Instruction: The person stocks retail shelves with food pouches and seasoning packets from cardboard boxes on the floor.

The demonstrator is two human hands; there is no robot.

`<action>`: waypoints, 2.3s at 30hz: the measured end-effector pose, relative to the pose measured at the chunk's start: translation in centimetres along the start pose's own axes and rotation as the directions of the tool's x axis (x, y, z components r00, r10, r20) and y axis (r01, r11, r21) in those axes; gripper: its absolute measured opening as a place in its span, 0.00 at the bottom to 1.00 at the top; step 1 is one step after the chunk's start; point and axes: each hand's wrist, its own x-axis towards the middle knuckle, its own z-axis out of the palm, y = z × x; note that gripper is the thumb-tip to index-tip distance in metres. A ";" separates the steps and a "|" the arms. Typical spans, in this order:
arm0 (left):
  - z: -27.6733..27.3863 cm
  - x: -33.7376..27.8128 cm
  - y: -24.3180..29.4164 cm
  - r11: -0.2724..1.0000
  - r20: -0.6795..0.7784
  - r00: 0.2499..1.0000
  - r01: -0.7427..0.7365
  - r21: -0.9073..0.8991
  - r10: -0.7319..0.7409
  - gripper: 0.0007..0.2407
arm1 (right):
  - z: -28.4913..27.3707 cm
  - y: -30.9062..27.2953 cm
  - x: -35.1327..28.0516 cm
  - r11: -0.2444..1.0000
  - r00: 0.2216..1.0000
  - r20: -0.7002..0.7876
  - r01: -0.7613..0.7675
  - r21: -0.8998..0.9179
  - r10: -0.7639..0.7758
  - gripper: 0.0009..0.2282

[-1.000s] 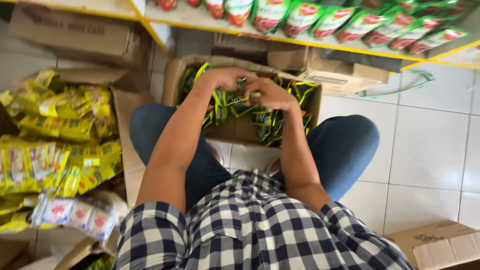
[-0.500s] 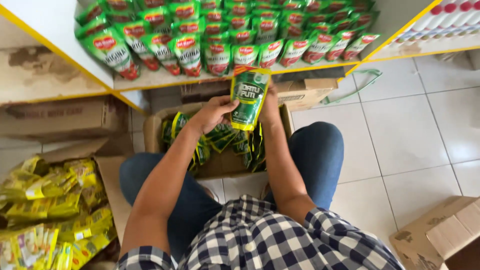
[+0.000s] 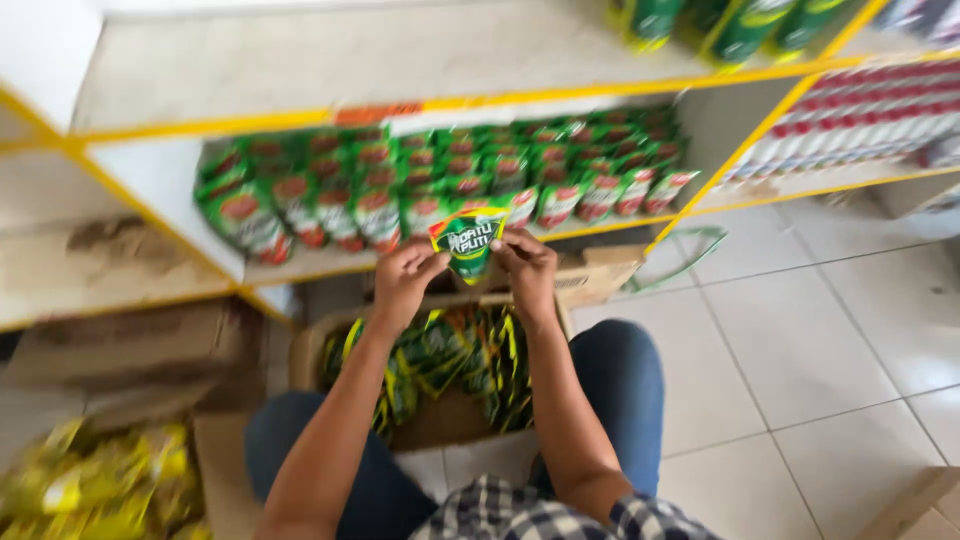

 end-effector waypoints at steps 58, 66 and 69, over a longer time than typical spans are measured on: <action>32.2 34.0 5.7 0.811 -0.162 0.875 -0.334 0.481 0.456 0.22 | -13.0 -9.9 22.1 0.481 0.640 -0.184 0.327 -0.813 -0.746 0.19; 30.0 31.0 3.7 0.806 -0.147 0.824 -0.473 0.356 0.548 0.19 | -12.5 -10.6 21.7 0.528 0.657 -0.223 0.311 -0.790 -0.720 0.15; 28.4 30.7 1.5 0.879 -0.142 0.873 -0.440 0.184 0.466 0.16 | -12.6 -10.6 21.7 0.524 0.652 -0.219 0.319 -0.790 -0.726 0.16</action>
